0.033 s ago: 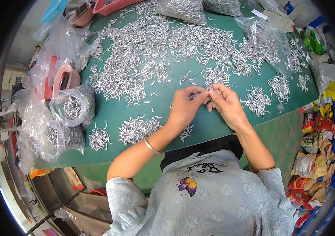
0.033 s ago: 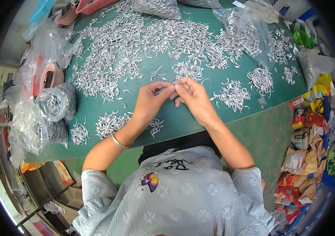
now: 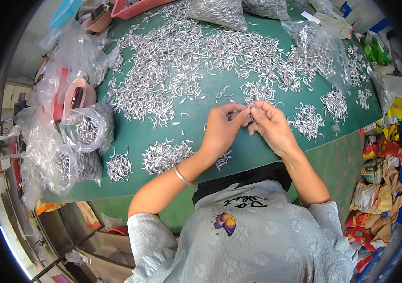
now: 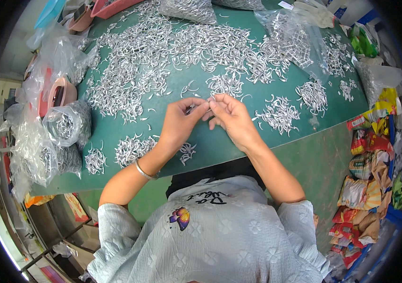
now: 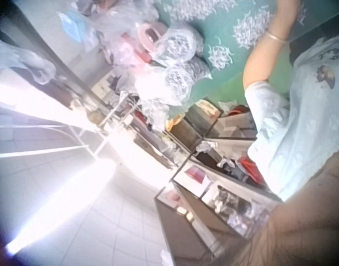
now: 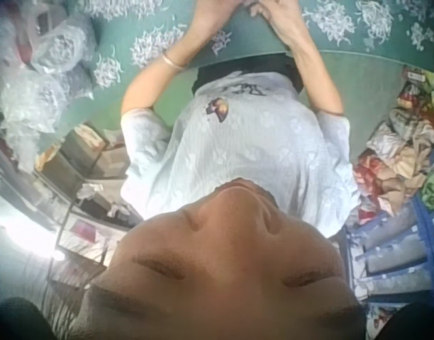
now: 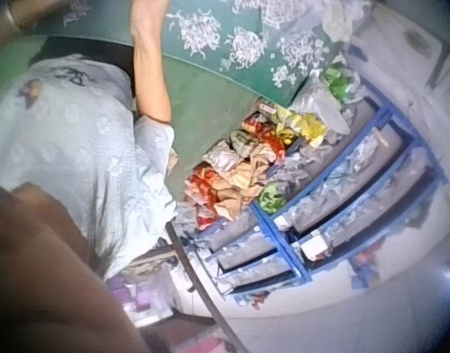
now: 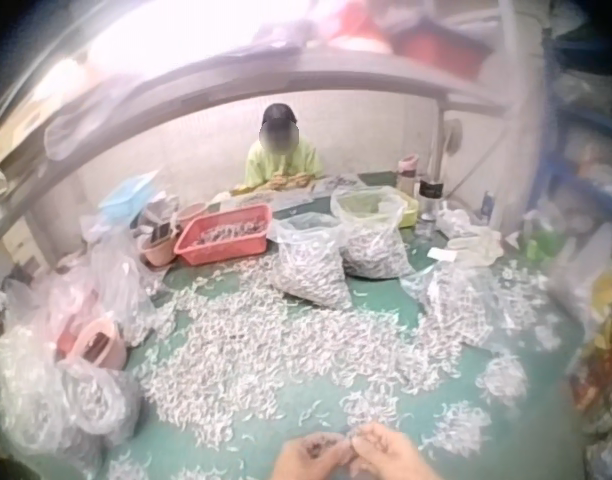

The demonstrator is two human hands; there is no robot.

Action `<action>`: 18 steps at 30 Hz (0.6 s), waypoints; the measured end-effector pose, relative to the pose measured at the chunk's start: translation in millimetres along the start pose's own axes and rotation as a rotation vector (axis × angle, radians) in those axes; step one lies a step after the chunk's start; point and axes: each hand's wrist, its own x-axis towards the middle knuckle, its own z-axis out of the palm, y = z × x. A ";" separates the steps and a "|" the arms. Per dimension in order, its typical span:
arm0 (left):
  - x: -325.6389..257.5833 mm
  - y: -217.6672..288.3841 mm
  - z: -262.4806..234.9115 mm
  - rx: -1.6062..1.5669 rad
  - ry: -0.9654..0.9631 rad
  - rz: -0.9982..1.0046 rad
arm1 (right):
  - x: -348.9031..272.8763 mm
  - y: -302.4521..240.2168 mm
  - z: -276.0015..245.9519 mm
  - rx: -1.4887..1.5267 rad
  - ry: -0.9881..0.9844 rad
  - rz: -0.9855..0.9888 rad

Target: The person is sorting small curved metal hooks on a green work table by picking them up by hand and gathering them into a pile or holding them in their hand.

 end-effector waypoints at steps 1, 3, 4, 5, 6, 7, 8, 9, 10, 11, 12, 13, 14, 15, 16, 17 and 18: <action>1.6 3.4 5.1 0.064 0.011 0.028 | 0.0 0.5 -3.9 0.072 -0.011 0.018; 0.9 6.5 7.5 0.313 0.079 0.310 | 2.0 3.1 -15.1 0.217 -0.030 0.049; -1.5 6.8 8.0 0.426 0.117 0.453 | 0.6 0.0 -24.4 0.229 -0.036 0.063; -4.2 9.1 5.8 0.424 0.125 0.429 | -0.8 -5.3 -35.6 0.242 -0.039 0.072; -7.2 10.5 2.5 0.409 0.135 0.426 | -2.6 -13.0 -47.8 0.255 -0.043 0.081; -10.6 11.8 -4.7 0.399 0.133 0.380 | -6.9 -30.1 -62.0 -0.065 0.037 -0.023; -10.3 10.1 -11.7 0.410 0.129 0.305 | -17.8 -55.4 -70.7 -0.538 0.255 -0.091; -10.1 7.5 -15.9 0.382 0.156 0.249 | -24.7 -71.8 -87.1 -0.886 0.364 -0.315; -7.1 8.0 -21.8 0.457 0.140 0.216 | -33.5 -94.7 -107.9 -1.324 0.574 -0.241; -5.4 7.8 -26.6 0.451 0.092 0.166 | -40.4 -104.9 -137.6 -1.598 0.646 -0.554; -3.4 7.8 -31.9 0.452 0.051 0.114 | -44.6 -112.2 -169.7 -1.664 0.716 -0.551; -1.0 4.8 -36.2 0.477 0.048 0.114 | -47.1 -115.3 -177.8 -1.791 0.737 -0.449; 1.0 1.8 -40.2 0.499 0.050 0.115 | -46.3 -118.4 -181.0 -1.918 0.750 -0.350; 1.7 -0.8 -44.2 0.522 0.052 0.116 | -46.6 -117.6 -187.9 -1.934 0.698 -0.355; 3.1 -5.7 -45.7 0.557 0.084 0.154 | -46.5 -117.9 -181.6 -1.957 0.650 -0.353; 4.2 -10.2 -47.1 0.592 0.115 0.193 | -45.6 -117.4 -174.3 -2.048 0.675 -0.377; 5.5 -12.6 -47.8 0.628 0.145 0.232 | -42.4 -115.0 -165.1 -2.039 0.649 -0.385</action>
